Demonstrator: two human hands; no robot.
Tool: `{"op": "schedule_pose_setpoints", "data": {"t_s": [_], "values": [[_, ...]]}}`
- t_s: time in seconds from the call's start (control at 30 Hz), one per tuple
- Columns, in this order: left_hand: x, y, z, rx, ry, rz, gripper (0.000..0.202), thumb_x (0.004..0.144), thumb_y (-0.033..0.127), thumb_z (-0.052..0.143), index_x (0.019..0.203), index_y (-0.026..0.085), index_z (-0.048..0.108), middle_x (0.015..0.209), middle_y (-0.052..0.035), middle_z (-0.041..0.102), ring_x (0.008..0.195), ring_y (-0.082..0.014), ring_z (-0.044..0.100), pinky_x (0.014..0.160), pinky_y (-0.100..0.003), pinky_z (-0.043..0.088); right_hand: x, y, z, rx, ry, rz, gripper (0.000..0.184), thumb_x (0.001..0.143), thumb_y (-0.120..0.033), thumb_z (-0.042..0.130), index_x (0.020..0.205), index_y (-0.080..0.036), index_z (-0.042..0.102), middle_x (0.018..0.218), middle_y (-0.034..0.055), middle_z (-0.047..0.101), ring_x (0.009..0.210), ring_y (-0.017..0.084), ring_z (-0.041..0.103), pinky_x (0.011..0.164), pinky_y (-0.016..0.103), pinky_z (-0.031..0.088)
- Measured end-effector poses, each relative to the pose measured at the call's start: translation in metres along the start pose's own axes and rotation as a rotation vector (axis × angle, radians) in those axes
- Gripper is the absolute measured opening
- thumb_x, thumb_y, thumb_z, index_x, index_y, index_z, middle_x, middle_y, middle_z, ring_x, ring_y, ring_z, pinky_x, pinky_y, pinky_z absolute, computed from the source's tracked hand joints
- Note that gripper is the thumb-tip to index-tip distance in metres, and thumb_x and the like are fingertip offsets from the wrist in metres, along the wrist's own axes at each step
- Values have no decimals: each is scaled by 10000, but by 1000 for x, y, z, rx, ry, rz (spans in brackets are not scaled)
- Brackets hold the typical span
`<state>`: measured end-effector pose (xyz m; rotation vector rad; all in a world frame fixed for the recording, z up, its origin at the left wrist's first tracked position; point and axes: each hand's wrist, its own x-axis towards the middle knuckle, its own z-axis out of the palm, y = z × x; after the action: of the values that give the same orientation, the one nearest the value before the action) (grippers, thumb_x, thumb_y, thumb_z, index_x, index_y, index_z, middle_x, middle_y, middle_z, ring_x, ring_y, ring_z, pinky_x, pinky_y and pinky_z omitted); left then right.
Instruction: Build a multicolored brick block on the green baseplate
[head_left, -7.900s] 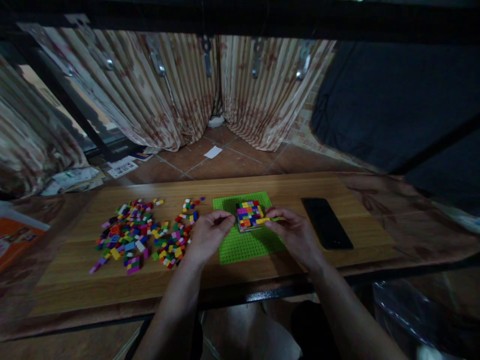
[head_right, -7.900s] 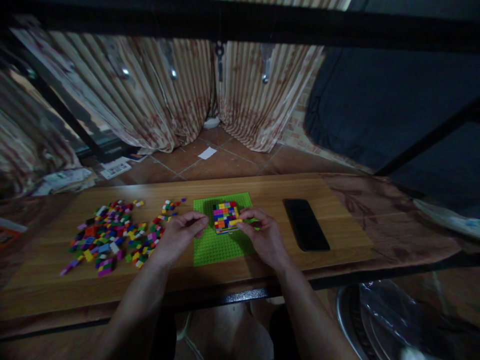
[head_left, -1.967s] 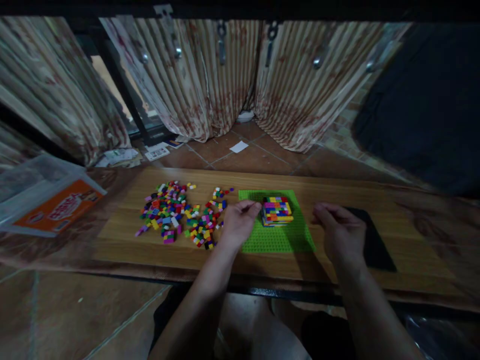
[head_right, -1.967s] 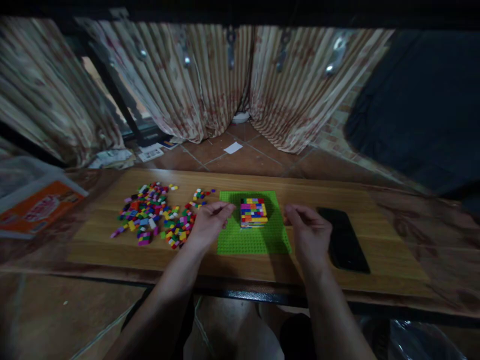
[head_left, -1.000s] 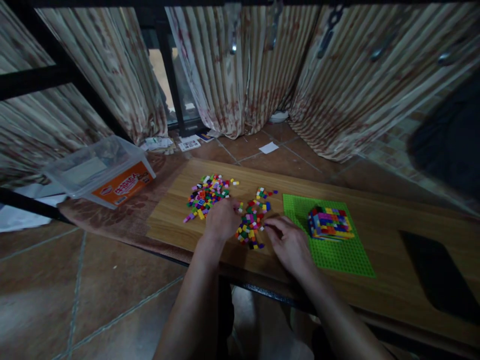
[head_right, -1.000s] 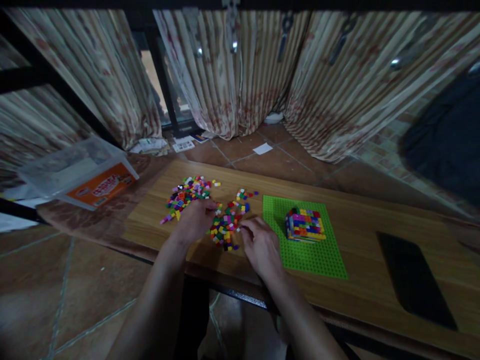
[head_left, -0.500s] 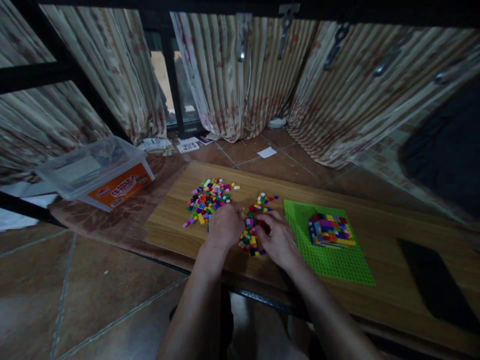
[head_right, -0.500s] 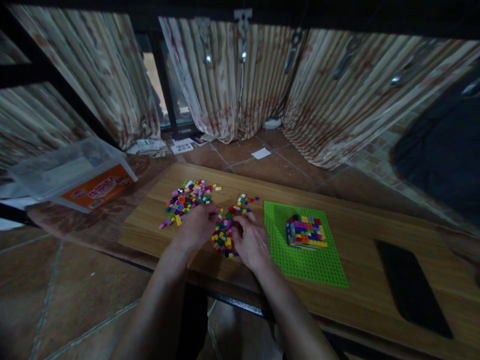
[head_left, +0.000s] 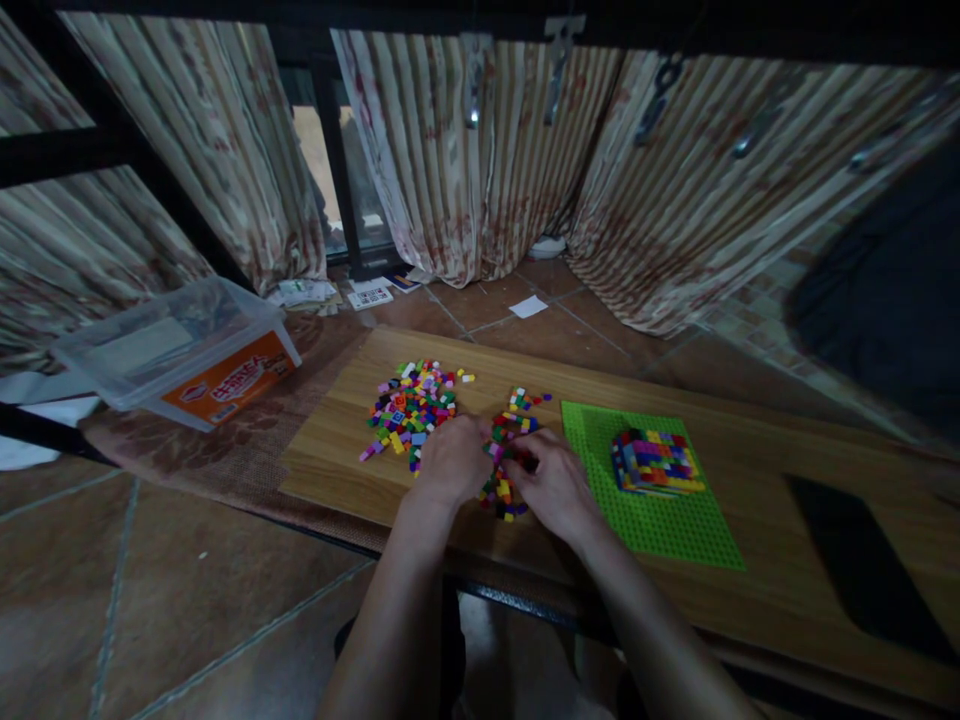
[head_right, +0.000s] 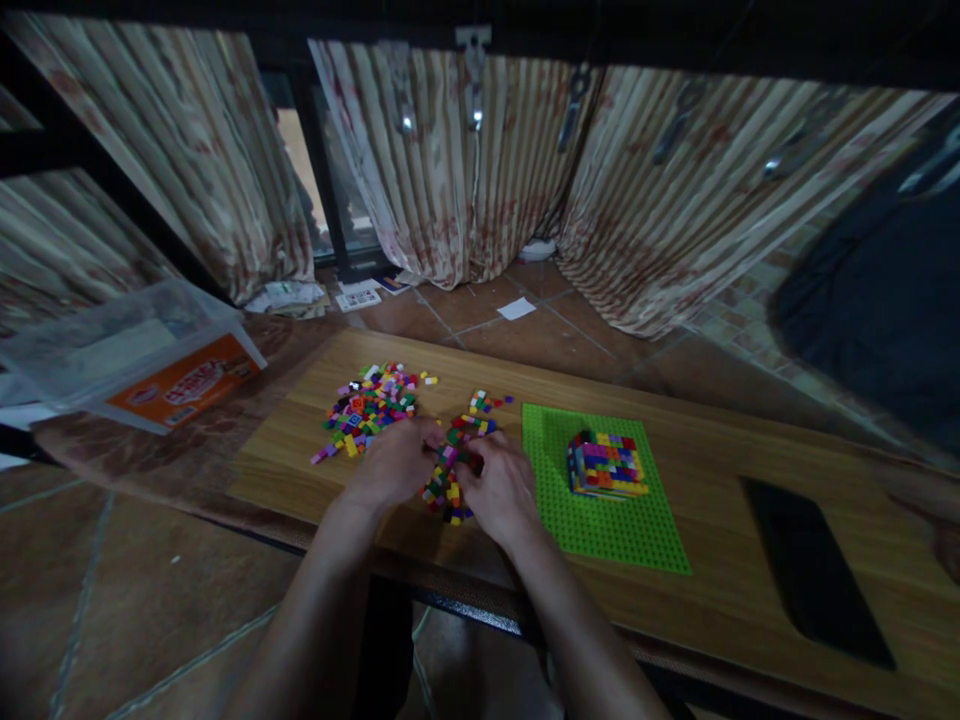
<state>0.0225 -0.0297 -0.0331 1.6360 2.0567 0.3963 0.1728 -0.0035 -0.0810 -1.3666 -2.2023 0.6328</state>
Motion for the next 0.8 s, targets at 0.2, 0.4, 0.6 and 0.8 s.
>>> {"op": "schedule_pose_setpoints", "data": {"t_s": [0.2,0.4,0.6,0.8], "values": [[1,4,6,121,-1,-4,297,754,145,548,986,185,728,986,-120,736,993,-268,673,874,-350,502,-1,0,10,49,45,42,144,811,-207,607,886,-211,731,952,72,663,952,241,613,884,390,456],[2,8,10,198,-10,40,247,772,198,589,984,161,710,1029,-139,717,1046,-285,650,914,-368,492,-5,2,14,151,85,-10,126,831,-198,588,851,-225,709,939,56,661,931,223,605,867,383,455],[4,3,10,115,15,54,182,733,129,585,863,186,699,917,-86,721,928,-232,662,816,-314,495,-8,4,9,241,93,-38,143,816,-169,601,907,-225,696,981,53,672,955,213,606,874,365,448],[5,1,3,-149,-19,141,87,751,164,589,762,182,673,769,-34,692,746,-171,629,705,-272,470,-8,3,-4,367,104,-45,116,844,-249,599,878,-232,708,896,37,688,885,193,625,819,326,463]]}}
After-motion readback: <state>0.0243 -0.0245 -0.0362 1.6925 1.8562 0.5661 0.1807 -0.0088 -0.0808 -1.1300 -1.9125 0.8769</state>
